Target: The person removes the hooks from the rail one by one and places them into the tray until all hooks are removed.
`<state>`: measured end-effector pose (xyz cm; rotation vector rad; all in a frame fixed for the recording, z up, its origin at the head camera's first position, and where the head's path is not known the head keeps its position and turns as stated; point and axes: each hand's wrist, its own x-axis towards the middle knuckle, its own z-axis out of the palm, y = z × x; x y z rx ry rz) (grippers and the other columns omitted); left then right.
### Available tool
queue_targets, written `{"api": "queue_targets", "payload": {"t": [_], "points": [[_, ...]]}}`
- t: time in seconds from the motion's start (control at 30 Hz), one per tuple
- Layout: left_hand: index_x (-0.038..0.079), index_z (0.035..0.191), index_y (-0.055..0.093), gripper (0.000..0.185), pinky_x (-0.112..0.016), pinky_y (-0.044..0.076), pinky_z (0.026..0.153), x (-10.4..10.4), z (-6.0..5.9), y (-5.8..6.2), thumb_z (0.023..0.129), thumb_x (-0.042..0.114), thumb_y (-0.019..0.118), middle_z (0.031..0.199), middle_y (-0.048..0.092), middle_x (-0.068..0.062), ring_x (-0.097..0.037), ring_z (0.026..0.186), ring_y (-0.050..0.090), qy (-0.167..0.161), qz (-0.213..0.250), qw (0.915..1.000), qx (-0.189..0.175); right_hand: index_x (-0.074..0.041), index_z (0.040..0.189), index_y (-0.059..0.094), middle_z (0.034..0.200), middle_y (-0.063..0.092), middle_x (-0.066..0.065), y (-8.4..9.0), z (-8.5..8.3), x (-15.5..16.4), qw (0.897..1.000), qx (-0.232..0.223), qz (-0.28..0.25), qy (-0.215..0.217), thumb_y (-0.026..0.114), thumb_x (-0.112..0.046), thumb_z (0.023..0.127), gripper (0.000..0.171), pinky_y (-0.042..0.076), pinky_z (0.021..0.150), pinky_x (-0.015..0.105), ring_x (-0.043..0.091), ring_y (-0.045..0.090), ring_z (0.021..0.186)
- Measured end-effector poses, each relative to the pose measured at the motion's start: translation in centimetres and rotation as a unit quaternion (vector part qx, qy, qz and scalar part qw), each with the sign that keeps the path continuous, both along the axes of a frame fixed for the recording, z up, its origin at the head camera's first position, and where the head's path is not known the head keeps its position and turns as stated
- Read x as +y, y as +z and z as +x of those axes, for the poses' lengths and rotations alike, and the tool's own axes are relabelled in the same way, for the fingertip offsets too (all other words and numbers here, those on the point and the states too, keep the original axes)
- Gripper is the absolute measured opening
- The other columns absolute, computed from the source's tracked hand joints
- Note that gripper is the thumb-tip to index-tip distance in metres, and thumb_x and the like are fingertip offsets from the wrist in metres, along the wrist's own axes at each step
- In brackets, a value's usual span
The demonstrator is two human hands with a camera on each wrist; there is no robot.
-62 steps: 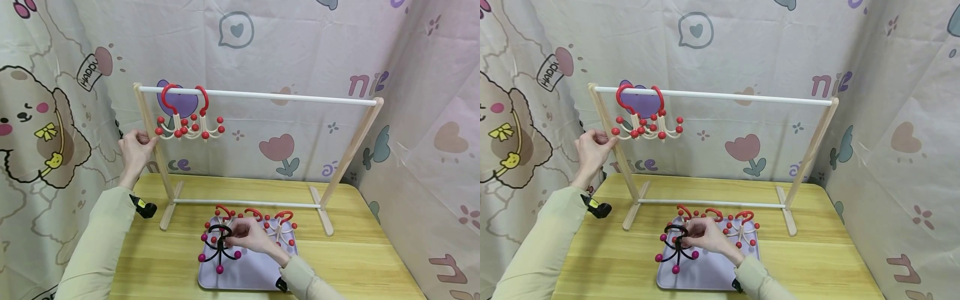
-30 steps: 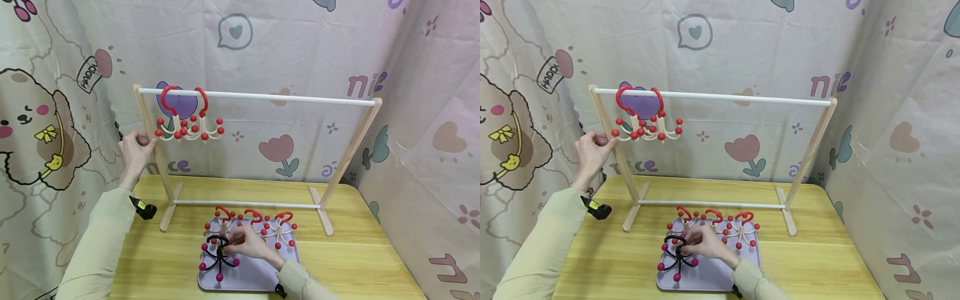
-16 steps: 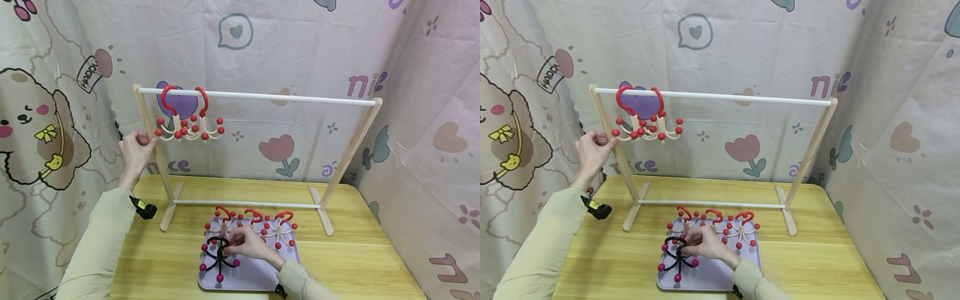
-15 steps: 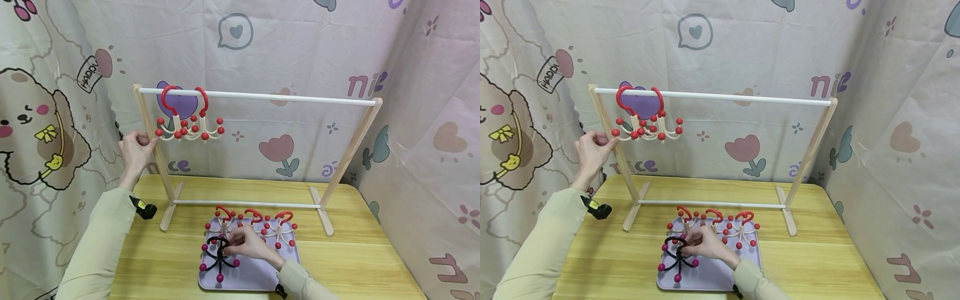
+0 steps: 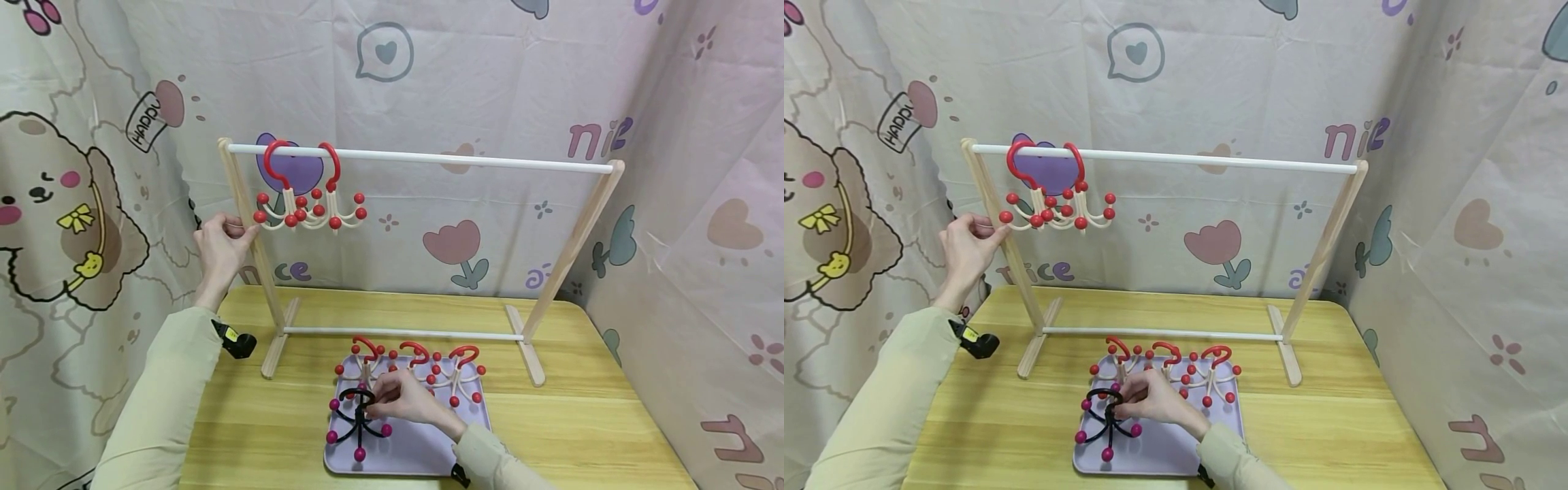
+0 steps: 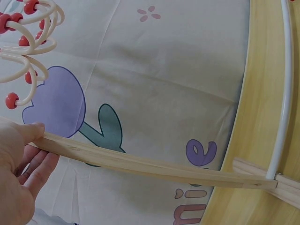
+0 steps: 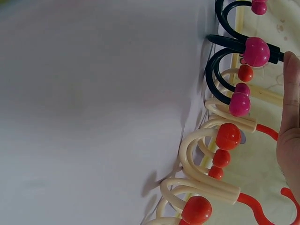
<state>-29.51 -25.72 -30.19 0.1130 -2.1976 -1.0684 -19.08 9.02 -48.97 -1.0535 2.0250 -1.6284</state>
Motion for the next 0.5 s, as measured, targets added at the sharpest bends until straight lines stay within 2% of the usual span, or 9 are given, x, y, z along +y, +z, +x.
{"api": "queue_targets", "payload": {"t": [0.17, 0.37, 0.5], "points": [[-0.010, 0.111, 0.063, 0.035, -0.052, 0.034, 0.105, -0.04, -0.14, -0.06, 0.093, 0.019, 0.070, 0.105, 0.068, -0.034, -0.041, 0.119, 0.054, -0.002, 0.002, 1.0000, 0.001, 0.007, 0.095, 0.069, 0.091, 0.074, 0.029, -0.11, -0.01, -0.02, 1.000, -0.001, 0.001, 0.004, 0.072, -0.002, 0.088, 0.012, 0.060, 0.071, 0.026, 0.003, 0.073, 0.077], [-0.010, 0.110, 0.063, 0.035, -0.053, 0.035, 0.104, -0.05, -0.24, -0.15, 0.092, 0.019, 0.071, 0.104, 0.068, -0.034, -0.041, 0.117, 0.055, 0.002, 0.004, 1.0000, 0.002, 0.005, 0.094, 0.068, 0.091, 0.074, 0.028, -0.17, -0.03, 0.04, 1.000, 0.007, 0.006, 0.002, 0.072, -0.003, 0.089, 0.010, 0.060, 0.070, 0.025, 0.000, 0.072, 0.076], [-0.009, 0.109, 0.064, 0.035, -0.045, 0.038, 0.098, -0.01, -0.25, -0.14, 0.091, 0.020, 0.072, 0.103, 0.069, -0.032, -0.037, 0.112, 0.057, 0.010, -0.001, 0.9999, 0.001, 0.005, 0.094, 0.068, 0.091, 0.074, 0.028, -0.20, -0.03, 0.05, 1.000, 0.013, 0.001, 0.005, 0.072, -0.003, 0.089, 0.010, 0.061, 0.069, 0.026, 0.001, 0.072, 0.076]]}}
